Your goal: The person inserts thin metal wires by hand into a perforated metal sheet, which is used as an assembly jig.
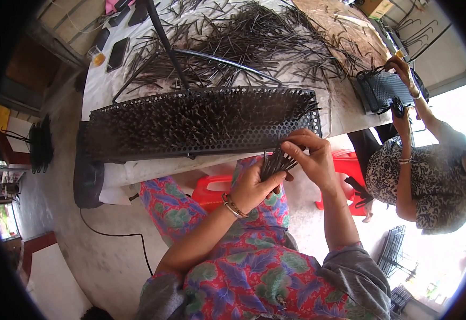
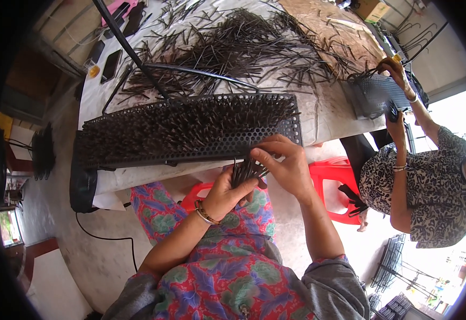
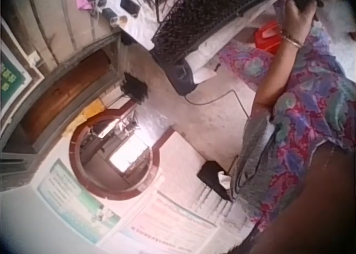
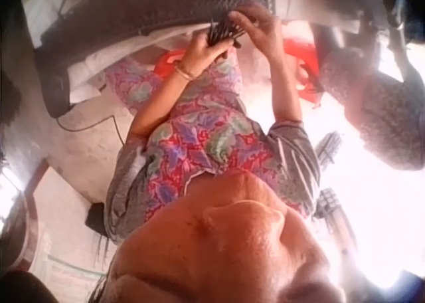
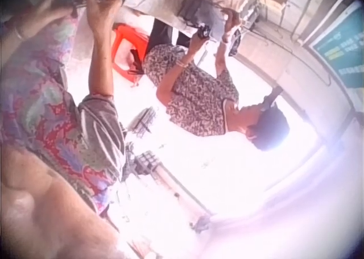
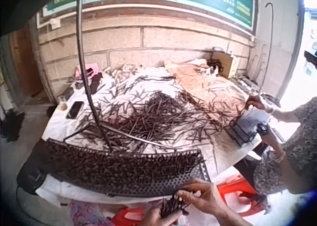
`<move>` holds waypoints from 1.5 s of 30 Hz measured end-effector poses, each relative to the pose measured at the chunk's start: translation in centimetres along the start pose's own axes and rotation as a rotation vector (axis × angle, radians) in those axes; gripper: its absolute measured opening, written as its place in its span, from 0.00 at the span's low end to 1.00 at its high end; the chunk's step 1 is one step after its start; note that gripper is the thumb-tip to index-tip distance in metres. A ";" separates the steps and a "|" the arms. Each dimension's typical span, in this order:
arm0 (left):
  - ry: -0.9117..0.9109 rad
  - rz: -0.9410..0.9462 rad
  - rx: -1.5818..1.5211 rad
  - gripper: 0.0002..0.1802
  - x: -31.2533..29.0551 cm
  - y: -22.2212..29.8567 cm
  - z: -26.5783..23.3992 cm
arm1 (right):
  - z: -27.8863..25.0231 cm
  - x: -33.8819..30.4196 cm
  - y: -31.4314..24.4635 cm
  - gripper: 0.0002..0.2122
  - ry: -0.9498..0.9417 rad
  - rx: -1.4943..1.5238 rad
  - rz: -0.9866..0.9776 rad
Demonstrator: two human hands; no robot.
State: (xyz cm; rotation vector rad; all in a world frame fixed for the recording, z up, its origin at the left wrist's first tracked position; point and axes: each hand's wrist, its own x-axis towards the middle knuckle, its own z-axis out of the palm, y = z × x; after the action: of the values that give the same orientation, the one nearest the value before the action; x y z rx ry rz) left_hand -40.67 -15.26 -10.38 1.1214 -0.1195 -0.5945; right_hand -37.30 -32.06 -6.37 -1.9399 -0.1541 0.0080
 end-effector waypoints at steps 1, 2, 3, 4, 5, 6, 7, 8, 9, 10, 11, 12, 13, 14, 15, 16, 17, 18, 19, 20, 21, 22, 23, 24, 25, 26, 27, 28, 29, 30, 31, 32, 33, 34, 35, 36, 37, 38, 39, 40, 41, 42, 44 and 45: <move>0.000 -0.019 -0.016 0.10 0.0 0.2 0.1 | -0.4 0.0 0.0 0.09 0.005 -0.002 0.001; 0.006 -0.038 -0.031 0.09 -0.1 0.3 0.2 | -0.7 0.1 0.0 0.09 0.036 0.064 0.045; 0.007 -0.038 -0.030 0.09 0.0 0.1 0.0 | -0.9 0.2 -0.3 0.09 0.067 0.130 0.090; 0.003 -0.055 -0.033 0.09 0.2 -0.3 -0.2 | -1.4 0.1 -1.1 0.09 0.113 0.152 0.204; -0.004 -0.073 -0.036 0.09 0.3 -0.3 -0.2 | -1.8 0.3 -0.5 0.09 0.197 0.216 0.191; -0.006 -0.073 -0.035 0.09 0.4 -0.2 -0.1 | -2.6 0.5 -0.3 0.09 0.275 0.220 0.137; -0.008 -0.084 -0.051 0.09 0.5 0.0 0.0 | -3.3 0.8 -0.3 0.10 0.352 0.224 0.083; -0.008 -0.097 -0.066 0.10 0.6 0.1 0.1 | -3.6 1.2 -0.3 0.10 0.441 0.127 0.017; -0.007 -0.098 -0.064 0.10 0.7 0.1 0.1 | -4.0 1.8 -0.2 0.10 0.528 0.030 -0.050; 0.007 -0.115 -0.086 0.10 0.8 0.1 0.2 | -4.1 2.6 1.0 0.09 0.582 0.031 -0.126; 0.013 -0.133 -0.109 0.10 0.9 0.1 0.4 | -4.4 3.1 1.4 0.09 0.589 0.028 -0.126; 0.006 -0.134 -0.107 0.10 1.0 0.2 0.5 | -4.6 3.5 1.7 0.09 0.583 -0.029 -0.123; 0.029 -0.144 -0.102 0.10 1.0 0.1 0.6 | -4.8 3.7 2.1 0.08 0.576 -0.086 -0.120; 0.059 -0.152 -0.098 0.10 1.0 0.1 0.6 | -4.8 3.9 2.5 0.09 0.549 -0.108 -0.108; 0.059 -0.152 -0.097 0.10 1.0 -0.1 0.4 | -4.8 3.9 2.7 0.09 0.550 -0.107 -0.108; 0.046 -0.150 -0.102 0.09 1.0 -0.2 0.3 | -4.9 3.9 2.7 0.09 0.559 -0.098 -0.078; 0.037 -0.149 -0.108 0.09 1.0 -0.3 0.1 | -4.7 3.9 2.3 0.09 0.565 -0.087 -0.047; 0.040 -0.151 -0.107 0.09 0.9 -0.3 0.1 | -4.6 3.9 2.2 0.09 0.563 -0.084 -0.045; 0.030 -0.141 -0.092 0.10 0.9 -0.3 0.1 | -4.5 3.8 2.0 0.09 0.557 -0.124 -0.060; 0.017 -0.128 -0.077 0.10 0.9 -0.2 0.1 | -4.4 3.8 1.9 0.09 0.552 -0.166 -0.078; 0.016 -0.129 -0.076 0.10 0.8 -0.3 0.1 | -4.3 3.8 2.0 0.09 0.553 -0.166 -0.077; 0.008 -0.124 -0.053 0.10 0.8 -0.5 0.0 | -4.2 3.8 2.2 0.09 0.533 -0.205 -0.072; 0.002 -0.120 -0.029 0.10 0.8 -0.7 -0.1 | -4.0 3.9 2.3 0.09 0.510 -0.243 -0.066; 0.005 -0.121 -0.030 0.10 0.9 -0.9 -0.2 | -3.8 3.9 2.2 0.09 0.476 -0.296 -0.102; -0.013 -0.116 0.001 0.11 1.0 -1.2 -0.3 | -3.6 4.0 2.3 0.09 0.474 -0.295 -0.101; -0.030 -0.111 0.032 0.11 0.9 -1.2 -0.4 | -3.4 4.0 2.4 0.09 0.440 -0.417 -0.160; -0.027 -0.112 0.032 0.11 0.9 -1.2 -0.3 | -3.2 4.0 2.4 0.09 0.404 -0.539 -0.220; -0.033 -0.111 0.034 0.11 0.8 -1.1 -0.2 | -2.9 4.0 2.6 0.09 0.411 -0.596 -0.231; -0.038 -0.109 0.036 0.10 0.8 -1.0 -0.1 | -2.7 3.9 2.4 0.09 0.408 -0.595 -0.232; -0.035 -0.109 0.034 0.10 0.8 -0.9 0.0 | -2.5 3.9 2.0 0.09 0.439 -0.672 -0.288; -0.026 -0.089 0.024 0.10 0.7 -0.7 0.2 | -2.3 3.8 1.5 0.10 0.470 -0.749 -0.345; -0.017 -0.068 0.014 0.09 0.6 -0.5 0.3 | -2.1 3.6 0.7 0.10 0.467 -0.748 -0.347; -0.014 -0.067 0.013 0.09 0.5 -0.3 0.2 | -2.0 3.1 -0.1 0.10 0.415 -0.520 -0.202; -0.019 -0.056 0.013 0.09 0.5 -0.2 0.2 | -1.8 2.6 -0.8 0.10 0.358 -0.292 -0.058; -0.031 -0.046 0.014 0.09 0.5 0.0 0.3 | -1.8 2.0 -1.2 0.10 0.361 -0.295 -0.057; -0.035 -0.046 0.014 0.09 0.4 0.4 0.5 | -1.8 1.5 -1.5 0.11 0.171 -0.247 -0.082; -0.035 -0.038 0.012 0.09 0.2 0.9 0.7 | -1.7 0.9 -1.7 0.11 -0.018 -0.198 -0.106; -0.035 -0.029 0.011 0.09 0.2 1.1 0.9 | -1.5 0.5 -1.7 0.09 -0.085 -0.159 -0.019; -0.041 -0.027 0.012 0.09 0.3 1.1 1.0 | -1.6 0.2 -1.5 0.09 -0.080 -0.162 -0.020; -0.048 -0.026 0.020 0.09 0.3 0.9 1.0 | -1.7 0.0 -1.0 0.09 -0.041 -0.001 0.082; -0.054 -0.024 0.029 0.09 0.4 0.7 0.9 | -1.8 -0.1 -0.8 0.08 -0.004 0.161 0.183; -0.058 -0.021 0.031 0.09 0.4 0.4 0.8 | -2.3 0.0 -2.2 0.08 0.078 0.294 0.273; -0.059 -0.091 -0.005 0.09 0.6 0.0 0.6 | -3.9 0.6 -0.9 0.08 0.250 0.260 0.079; -0.064 -0.089 -0.002 0.09 0.7 -0.1 0.6 | -4.7 1.0 -0.8 0.07 0.362 0.205 0.012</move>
State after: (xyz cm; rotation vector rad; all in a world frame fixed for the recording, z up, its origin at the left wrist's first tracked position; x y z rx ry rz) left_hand -40.33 -16.17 -10.35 1.1104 -0.1249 -0.7106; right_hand -36.03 -36.00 -3.87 -1.7065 0.0967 -0.3064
